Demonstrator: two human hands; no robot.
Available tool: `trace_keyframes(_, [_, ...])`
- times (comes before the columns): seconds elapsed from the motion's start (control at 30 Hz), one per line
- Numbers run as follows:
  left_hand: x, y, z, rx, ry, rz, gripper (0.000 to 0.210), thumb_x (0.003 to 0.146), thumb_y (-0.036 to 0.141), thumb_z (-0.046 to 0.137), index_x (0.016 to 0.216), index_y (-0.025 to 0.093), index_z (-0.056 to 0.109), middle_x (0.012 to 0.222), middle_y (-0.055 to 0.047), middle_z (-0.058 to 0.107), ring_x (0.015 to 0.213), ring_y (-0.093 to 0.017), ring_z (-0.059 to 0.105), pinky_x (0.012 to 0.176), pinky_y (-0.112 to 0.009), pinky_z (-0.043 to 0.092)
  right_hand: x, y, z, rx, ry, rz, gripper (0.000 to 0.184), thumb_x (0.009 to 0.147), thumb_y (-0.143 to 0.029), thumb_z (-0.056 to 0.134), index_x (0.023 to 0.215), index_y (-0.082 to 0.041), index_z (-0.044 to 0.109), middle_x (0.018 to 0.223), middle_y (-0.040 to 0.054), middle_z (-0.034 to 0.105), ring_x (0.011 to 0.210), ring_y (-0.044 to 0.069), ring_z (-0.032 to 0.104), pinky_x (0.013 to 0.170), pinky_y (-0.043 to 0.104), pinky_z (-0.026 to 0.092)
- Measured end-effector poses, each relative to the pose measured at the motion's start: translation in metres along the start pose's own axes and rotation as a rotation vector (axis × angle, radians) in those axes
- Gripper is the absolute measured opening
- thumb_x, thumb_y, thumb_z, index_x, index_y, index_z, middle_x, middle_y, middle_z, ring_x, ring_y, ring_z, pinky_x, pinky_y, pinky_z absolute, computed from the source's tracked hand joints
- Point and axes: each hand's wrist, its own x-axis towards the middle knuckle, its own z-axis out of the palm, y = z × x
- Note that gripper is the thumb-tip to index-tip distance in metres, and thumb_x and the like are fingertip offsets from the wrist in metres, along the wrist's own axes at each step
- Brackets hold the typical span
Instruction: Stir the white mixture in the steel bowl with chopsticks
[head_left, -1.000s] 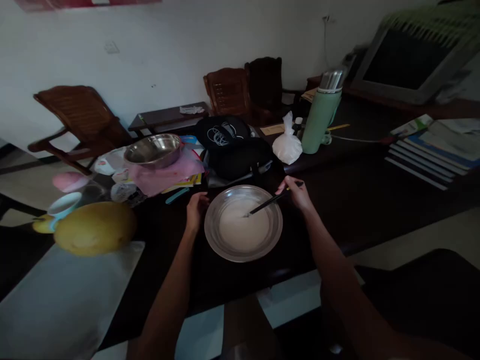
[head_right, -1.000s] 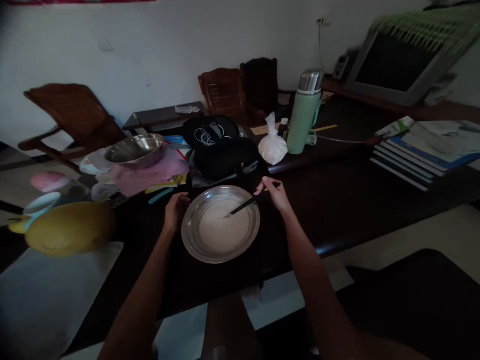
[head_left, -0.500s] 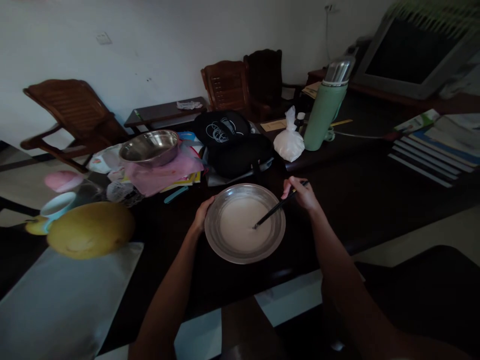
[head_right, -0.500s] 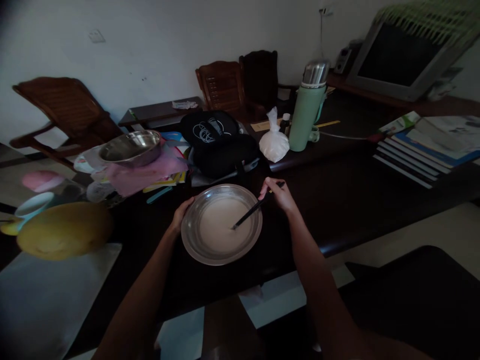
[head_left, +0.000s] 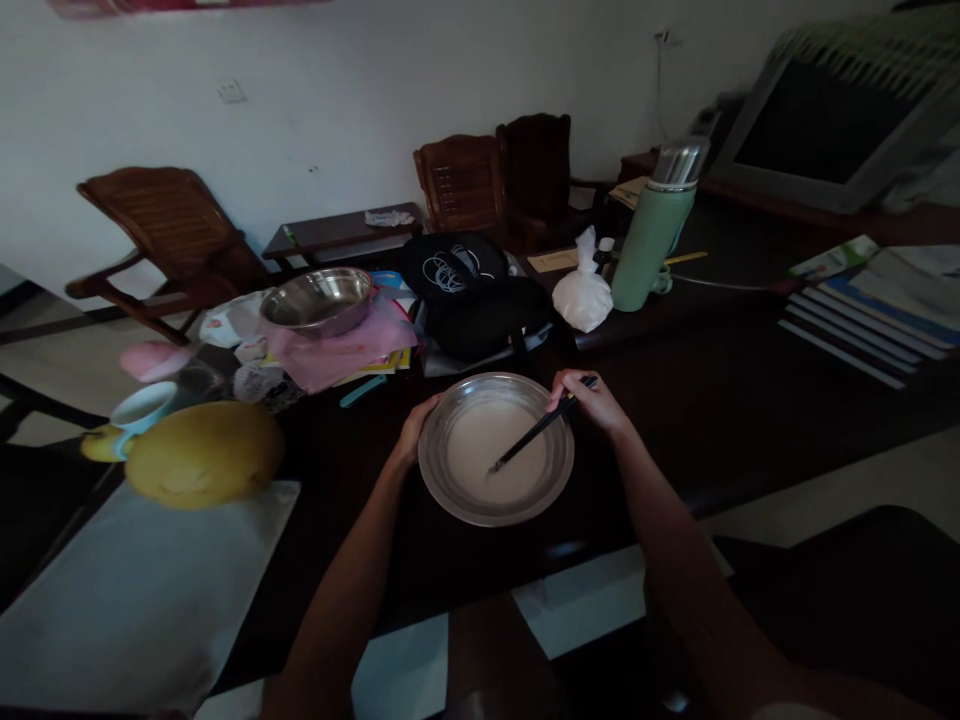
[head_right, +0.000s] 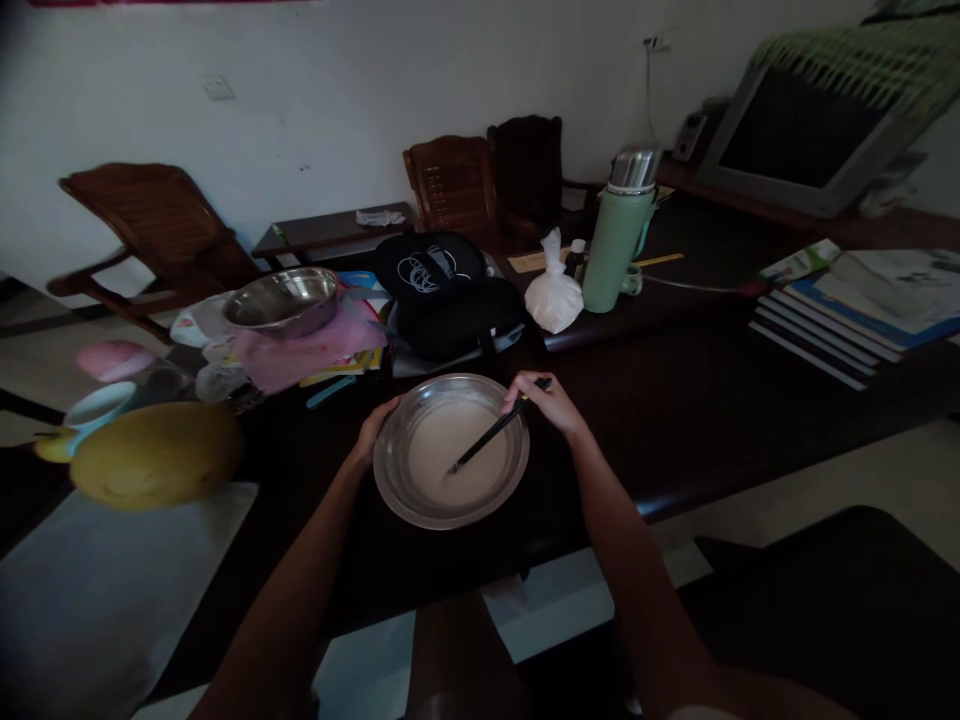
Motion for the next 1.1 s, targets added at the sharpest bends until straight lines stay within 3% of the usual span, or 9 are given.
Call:
trace_keyframes(0.2, [0.0,0.0,0.0,0.019,0.016,0.023,0.036,0.063,0.045,0.074,0.086,0.017,0.078,0.084,-0.004,0.078,0.095,-0.029,0.069,0.089,-0.035,0.049,0.0,0.001,-0.01,-0.035,0.254,-0.062,0.05,0.088,-0.06,0.053,0.061,-0.021,0.069,0.055,0.0027,0.069,0.056,0.017,0.063,0.064,0.031,0.049])
trace_keyframes(0.3, [0.0,-0.002,-0.002,0.001,-0.005,0.033,0.036,0.066,0.045,0.073,0.088,0.017,0.078,0.084,-0.005,0.078,0.094,-0.028,0.069,0.091,-0.037,0.048,-0.001,0.002,-0.008,-0.003,0.126,-0.063,0.049,0.087,-0.059,0.055,0.059,-0.021,0.069,0.052,0.0024,0.066,0.055,0.018,0.063,0.063,0.031,0.048])
trace_keyframes(0.4, [0.001,-0.003,-0.003,-0.003,-0.008,0.015,0.038,0.068,0.043,0.072,0.094,0.016,0.077,0.088,-0.006,0.078,0.094,-0.029,0.07,0.092,-0.039,0.048,-0.001,0.0,-0.002,-0.039,0.019,-0.028,0.045,0.085,-0.06,0.059,0.068,-0.021,0.072,0.064,0.004,0.072,0.064,0.02,0.067,0.067,0.033,0.05])
trace_keyframes(0.6, [0.0,-0.003,-0.003,-0.002,0.005,0.01,0.037,0.067,0.043,0.073,0.093,0.016,0.077,0.085,-0.005,0.078,0.095,-0.028,0.069,0.093,-0.038,0.047,0.0,0.002,-0.013,-0.066,0.246,-0.066,0.05,0.088,-0.061,0.053,0.062,-0.021,0.069,0.056,0.0025,0.069,0.059,0.018,0.063,0.068,0.032,0.049])
trace_keyframes(0.7, [-0.001,-0.003,-0.003,-0.006,0.008,0.007,0.039,0.066,0.044,0.074,0.093,0.016,0.077,0.087,-0.005,0.078,0.093,-0.027,0.069,0.092,-0.038,0.047,0.0,0.002,-0.011,-0.009,0.136,-0.046,0.05,0.088,-0.06,0.053,0.06,-0.021,0.068,0.05,0.002,0.065,0.056,0.018,0.062,0.064,0.031,0.047])
trace_keyframes(0.8, [-0.001,-0.002,-0.003,0.001,0.01,0.012,0.04,0.064,0.045,0.075,0.092,0.016,0.077,0.088,-0.005,0.078,0.093,-0.028,0.069,0.092,-0.038,0.047,0.0,-0.002,-0.003,-0.03,0.0,-0.008,0.047,0.083,-0.064,0.059,0.069,-0.02,0.071,0.061,0.0036,0.072,0.061,0.02,0.066,0.066,0.032,0.049])
trace_keyframes(0.9, [-0.001,-0.001,-0.001,0.008,-0.018,0.027,0.039,0.063,0.046,0.075,0.089,0.016,0.077,0.084,-0.005,0.077,0.098,-0.029,0.068,0.094,-0.038,0.046,0.001,-0.004,-0.005,-0.096,0.114,-0.045,0.047,0.084,-0.063,0.058,0.069,-0.021,0.072,0.067,0.0043,0.074,0.068,0.02,0.067,0.072,0.032,0.049])
trace_keyframes(1.0, [-0.001,0.0,0.0,0.012,-0.016,0.031,0.036,0.063,0.046,0.075,0.085,0.018,0.077,0.077,-0.004,0.076,0.098,-0.03,0.067,0.093,-0.038,0.046,0.001,-0.002,-0.011,-0.073,0.24,-0.036,0.051,0.086,-0.063,0.054,0.061,-0.022,0.069,0.056,0.0031,0.069,0.06,0.019,0.064,0.069,0.032,0.049])
trace_keyframes(1.1, [-0.001,-0.001,0.0,0.002,0.004,0.033,0.033,0.063,0.044,0.074,0.084,0.018,0.077,0.077,-0.003,0.076,0.095,-0.029,0.068,0.092,-0.038,0.046,0.0,0.001,-0.009,-0.009,0.144,0.014,0.05,0.086,-0.063,0.055,0.061,-0.022,0.069,0.053,0.0026,0.068,0.055,0.018,0.063,0.065,0.032,0.05])
